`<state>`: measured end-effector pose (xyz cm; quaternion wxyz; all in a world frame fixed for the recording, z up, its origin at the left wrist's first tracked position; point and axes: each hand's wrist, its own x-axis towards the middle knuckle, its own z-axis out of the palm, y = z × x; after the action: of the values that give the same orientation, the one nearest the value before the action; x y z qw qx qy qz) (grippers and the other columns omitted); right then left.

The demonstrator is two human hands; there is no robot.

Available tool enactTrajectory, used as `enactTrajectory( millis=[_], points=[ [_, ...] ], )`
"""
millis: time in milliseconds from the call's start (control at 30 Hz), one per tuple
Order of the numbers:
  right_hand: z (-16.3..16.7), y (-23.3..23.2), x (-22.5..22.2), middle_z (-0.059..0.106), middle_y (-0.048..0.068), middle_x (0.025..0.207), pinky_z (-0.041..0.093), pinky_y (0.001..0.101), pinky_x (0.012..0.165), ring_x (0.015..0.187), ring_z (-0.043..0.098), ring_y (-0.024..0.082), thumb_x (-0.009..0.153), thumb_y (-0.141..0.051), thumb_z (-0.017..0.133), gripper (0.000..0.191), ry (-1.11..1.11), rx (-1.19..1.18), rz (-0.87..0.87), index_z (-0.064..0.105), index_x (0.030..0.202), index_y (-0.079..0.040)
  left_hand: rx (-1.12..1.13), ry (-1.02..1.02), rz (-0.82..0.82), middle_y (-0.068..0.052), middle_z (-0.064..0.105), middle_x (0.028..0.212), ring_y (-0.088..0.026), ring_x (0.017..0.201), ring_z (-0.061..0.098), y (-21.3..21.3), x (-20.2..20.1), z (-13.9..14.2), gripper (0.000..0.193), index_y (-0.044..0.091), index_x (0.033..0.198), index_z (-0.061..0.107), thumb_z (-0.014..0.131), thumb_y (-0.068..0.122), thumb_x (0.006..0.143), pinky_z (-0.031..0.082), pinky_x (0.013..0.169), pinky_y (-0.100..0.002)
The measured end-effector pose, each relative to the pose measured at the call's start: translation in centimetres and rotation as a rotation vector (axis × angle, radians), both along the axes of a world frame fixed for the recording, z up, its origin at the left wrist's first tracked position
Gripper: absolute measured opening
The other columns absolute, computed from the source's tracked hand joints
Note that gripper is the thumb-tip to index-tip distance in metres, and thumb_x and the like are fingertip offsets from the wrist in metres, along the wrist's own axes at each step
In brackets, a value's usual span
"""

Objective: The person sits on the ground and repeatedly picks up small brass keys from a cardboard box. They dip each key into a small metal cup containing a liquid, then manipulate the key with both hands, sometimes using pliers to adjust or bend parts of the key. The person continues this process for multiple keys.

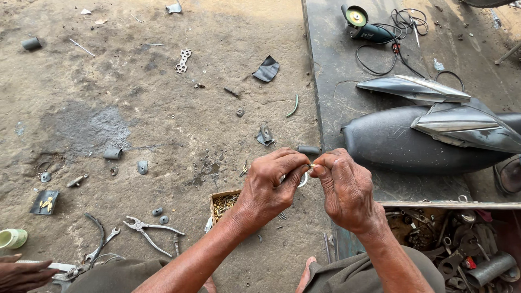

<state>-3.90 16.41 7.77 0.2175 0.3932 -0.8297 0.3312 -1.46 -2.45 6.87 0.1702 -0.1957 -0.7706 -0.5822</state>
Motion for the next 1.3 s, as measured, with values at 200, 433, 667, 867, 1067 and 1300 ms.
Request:
enactTrajectory(
  millis=[200, 433, 667, 867, 1067, 1300],
  points=[
    [-0.2, -0.4, 1.0, 0.065, 0.011, 0.084, 0.055, 0.0301, 0.055, 0.066, 0.07, 0.017, 0.104, -0.004, 0.057, 0.006, -0.132, -0.055, -0.02, 0.059, 0.099, 0.0, -0.02, 0.089, -0.016, -0.016, 0.071, 0.108, -0.031, 0.101, 0.072, 0.0, 0.5, -0.9, 0.016, -0.002, 0.11, 0.067, 0.069, 0.0, 0.094, 0.059, 0.086, -0.038],
    [-1.0, -1.2, 1.5, 0.066, 0.007, 0.078, 0.054, 0.0284, 0.054, 0.063, 0.069, 0.014, 0.105, -0.006, 0.054, 0.012, -0.308, -0.103, -0.085, 0.06, 0.097, 0.0, -0.125, 0.104, -0.041, -0.014, 0.062, 0.104, -0.032, 0.099, 0.066, -0.2, 0.9, -1.3, 0.02, -0.001, 0.111, 0.061, 0.065, -0.005, 0.091, 0.057, 0.085, -0.042],
    [-2.4, -1.2, 1.2, 0.069, 0.007, 0.067, 0.057, 0.0282, 0.053, 0.059, 0.069, 0.013, 0.105, -0.012, 0.053, 0.017, -0.65, -0.225, -0.177, 0.061, 0.096, 0.0, -0.346, 0.264, -0.002, -0.017, 0.056, 0.104, -0.038, 0.103, 0.06, -0.1, 0.3, -3.1, 0.031, -0.005, 0.113, 0.058, 0.065, -0.005, 0.083, 0.046, 0.112, -0.054],
    [-2.6, -0.5, -1.0, 0.058, 0.005, 0.073, 0.062, 0.0348, 0.051, 0.056, 0.064, 0.015, 0.102, -0.02, 0.056, 0.024, -1.315, -0.721, -0.019, 0.065, 0.095, 0.002, -0.572, 0.365, -0.01, -0.02, 0.056, 0.116, -0.038, 0.117, 0.059, -0.6, -1.5, -3.6, 0.044, -0.009, 0.126, 0.057, 0.064, -0.003, 0.083, 0.037, 0.119, -0.059],
    [-1.5, -0.6, -1.8, 0.06, 0.007, 0.074, 0.06, 0.0339, 0.052, 0.058, 0.068, 0.018, 0.101, -0.02, 0.058, 0.024, -1.148, -0.515, -0.088, 0.063, 0.094, 0.002, -0.469, 0.286, 0.083, -0.018, 0.067, 0.113, -0.033, 0.109, 0.067, -1.2, -1.5, -2.6, 0.037, -0.002, 0.118, 0.064, 0.063, -0.005, 0.081, 0.049, 0.103, -0.05],
    [0.2, -0.4, -0.5, 0.071, 0.012, 0.093, 0.059, 0.0307, 0.066, 0.079, 0.073, 0.018, 0.099, -0.007, 0.066, 0.011, -0.159, -0.036, 0.04, 0.063, 0.106, 0.001, -0.177, 0.057, 0.068, -0.01, 0.074, 0.092, -0.024, 0.085, 0.074, -1.5, -1.1, -1.8, 0.01, 0.004, 0.104, 0.071, 0.072, 0.01, 0.095, 0.059, 0.073, -0.038]
  ],
)
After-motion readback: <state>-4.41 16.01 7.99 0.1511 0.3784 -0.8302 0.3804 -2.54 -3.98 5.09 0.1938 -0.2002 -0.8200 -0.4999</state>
